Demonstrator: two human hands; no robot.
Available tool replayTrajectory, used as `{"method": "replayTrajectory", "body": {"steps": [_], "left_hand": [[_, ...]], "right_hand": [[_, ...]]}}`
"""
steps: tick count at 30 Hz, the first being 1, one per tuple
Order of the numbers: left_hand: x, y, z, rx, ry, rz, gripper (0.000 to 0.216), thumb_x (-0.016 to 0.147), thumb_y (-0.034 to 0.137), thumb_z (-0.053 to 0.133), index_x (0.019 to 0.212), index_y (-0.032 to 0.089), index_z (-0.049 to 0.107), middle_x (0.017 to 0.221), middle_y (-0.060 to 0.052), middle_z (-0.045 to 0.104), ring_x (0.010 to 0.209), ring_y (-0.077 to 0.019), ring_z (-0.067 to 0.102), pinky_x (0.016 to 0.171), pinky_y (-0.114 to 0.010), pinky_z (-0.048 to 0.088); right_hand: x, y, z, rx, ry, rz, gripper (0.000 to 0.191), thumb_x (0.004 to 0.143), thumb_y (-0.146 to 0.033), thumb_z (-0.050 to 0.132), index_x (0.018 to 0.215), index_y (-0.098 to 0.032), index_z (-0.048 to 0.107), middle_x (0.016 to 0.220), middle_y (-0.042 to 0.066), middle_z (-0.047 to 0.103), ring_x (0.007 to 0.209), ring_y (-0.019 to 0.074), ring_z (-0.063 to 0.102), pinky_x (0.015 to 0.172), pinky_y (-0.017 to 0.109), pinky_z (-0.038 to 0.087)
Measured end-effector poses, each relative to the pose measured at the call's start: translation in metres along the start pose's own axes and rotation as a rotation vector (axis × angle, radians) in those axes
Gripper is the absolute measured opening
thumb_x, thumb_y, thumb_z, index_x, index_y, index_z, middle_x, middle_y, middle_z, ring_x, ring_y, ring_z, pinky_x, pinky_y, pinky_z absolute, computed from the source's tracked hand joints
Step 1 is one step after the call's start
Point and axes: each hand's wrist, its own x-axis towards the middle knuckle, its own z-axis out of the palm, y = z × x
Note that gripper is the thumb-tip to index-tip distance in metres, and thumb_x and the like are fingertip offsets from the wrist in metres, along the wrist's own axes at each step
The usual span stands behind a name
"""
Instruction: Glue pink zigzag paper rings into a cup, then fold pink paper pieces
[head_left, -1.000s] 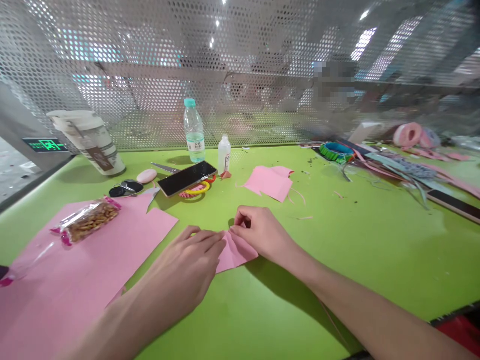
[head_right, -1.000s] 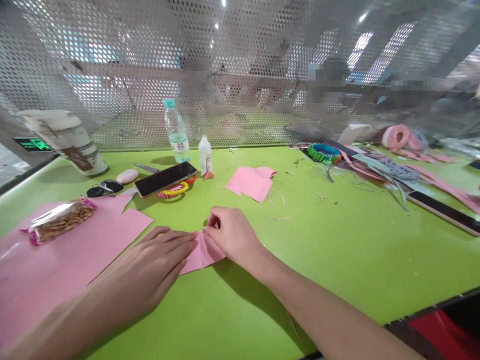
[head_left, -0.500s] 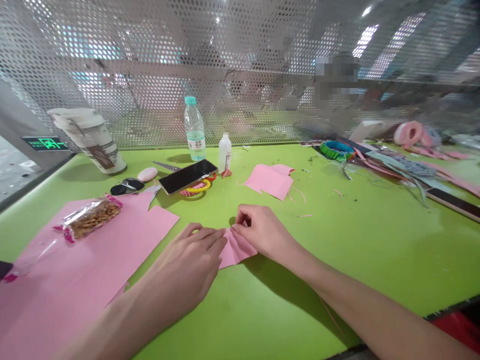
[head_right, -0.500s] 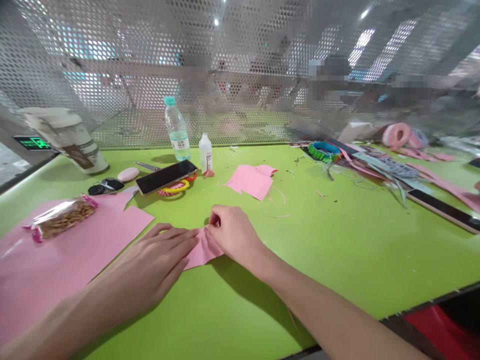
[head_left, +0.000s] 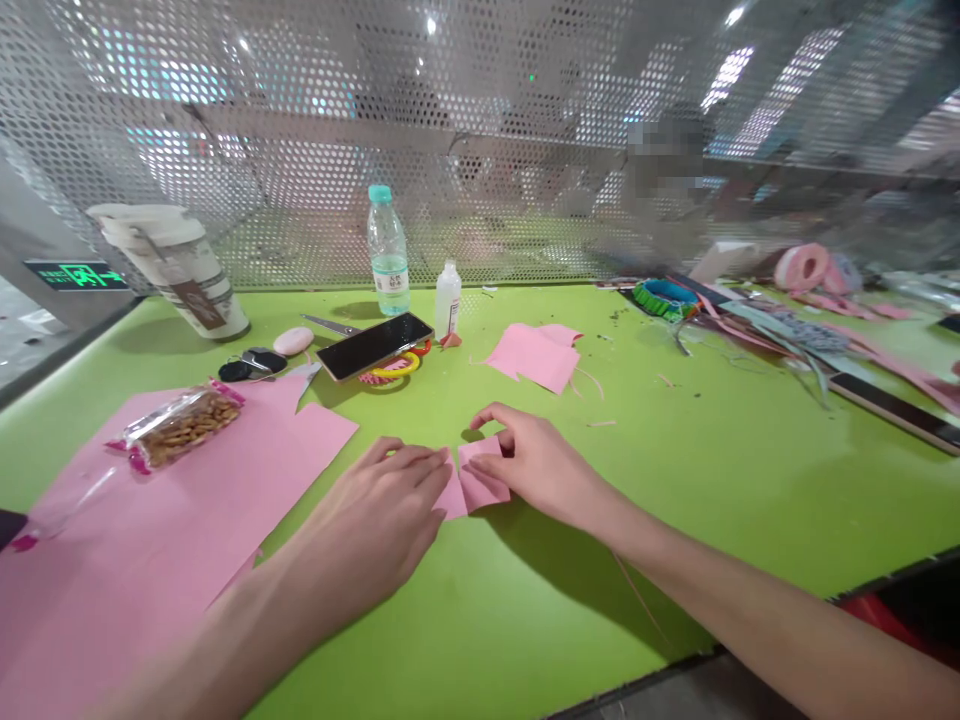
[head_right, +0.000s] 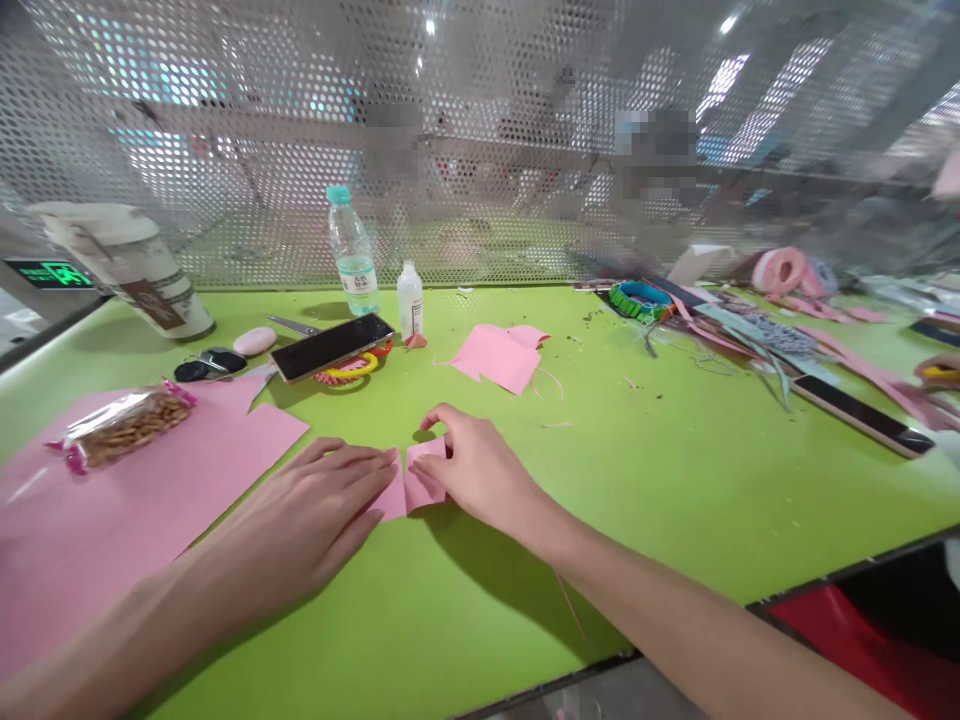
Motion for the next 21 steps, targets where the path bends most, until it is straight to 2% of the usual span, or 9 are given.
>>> {"method": "replayTrajectory", "body": {"steps": [4,9,14,18,21], "left_hand": [[-0.001,-0.001,0.0,0.004,0.0,0.009,0.039,0.109,0.024,0.046,0.136,0.012,0.071,0.139,-0.016,0.076,0.126,-0.0343,0.071,0.109,-0.054,0.046],[-0.003,-0.003,0.0,0.003,-0.012,-0.004,0.038,0.11,0.026,0.047,0.135,0.013,0.072,0.142,-0.015,0.075,0.13,-0.0342,0.069,0.111,-0.053,0.046],[-0.004,-0.003,0.003,-0.025,-0.035,-0.016,0.045,0.111,0.032,0.047,0.145,0.011,0.067,0.148,-0.016,0.071,0.135,-0.0353,0.067,0.113,-0.055,0.047],[-0.005,-0.005,0.005,-0.048,-0.054,-0.033,0.053,0.109,0.042,0.054,0.151,0.01,0.062,0.154,-0.017,0.066,0.141,-0.0385,0.062,0.115,-0.057,0.046],[-0.004,-0.008,0.007,-0.081,-0.045,-0.038,0.054,0.108,0.043,0.058,0.151,0.012,0.061,0.154,-0.016,0.066,0.14,-0.0381,0.062,0.115,-0.058,0.047]], "right_hand": [[-0.009,0.004,0.003,0.119,-0.05,0.042,0.037,0.087,-0.021,0.07,0.124,-0.026,0.065,0.072,-0.003,0.076,0.051,0.0162,0.065,0.048,0.025,0.042],[-0.019,0.003,0.003,0.045,0.011,0.036,0.033,0.084,-0.015,0.067,0.115,-0.025,0.067,0.062,-0.006,0.069,0.048,0.0152,0.062,0.047,0.024,0.04],[-0.027,0.007,0.002,0.143,0.025,0.106,0.031,0.086,-0.015,0.069,0.115,-0.025,0.065,0.07,-0.003,0.074,0.051,0.0165,0.064,0.048,0.026,0.044],[-0.025,0.015,-0.008,0.173,0.046,0.162,0.03,0.089,-0.018,0.07,0.118,-0.024,0.063,0.082,0.001,0.079,0.054,0.0181,0.066,0.051,0.029,0.05],[-0.017,0.017,-0.025,0.043,0.109,0.152,0.027,0.093,-0.024,0.069,0.12,-0.022,0.064,0.081,0.001,0.077,0.052,0.0182,0.063,0.053,0.031,0.049]]}}
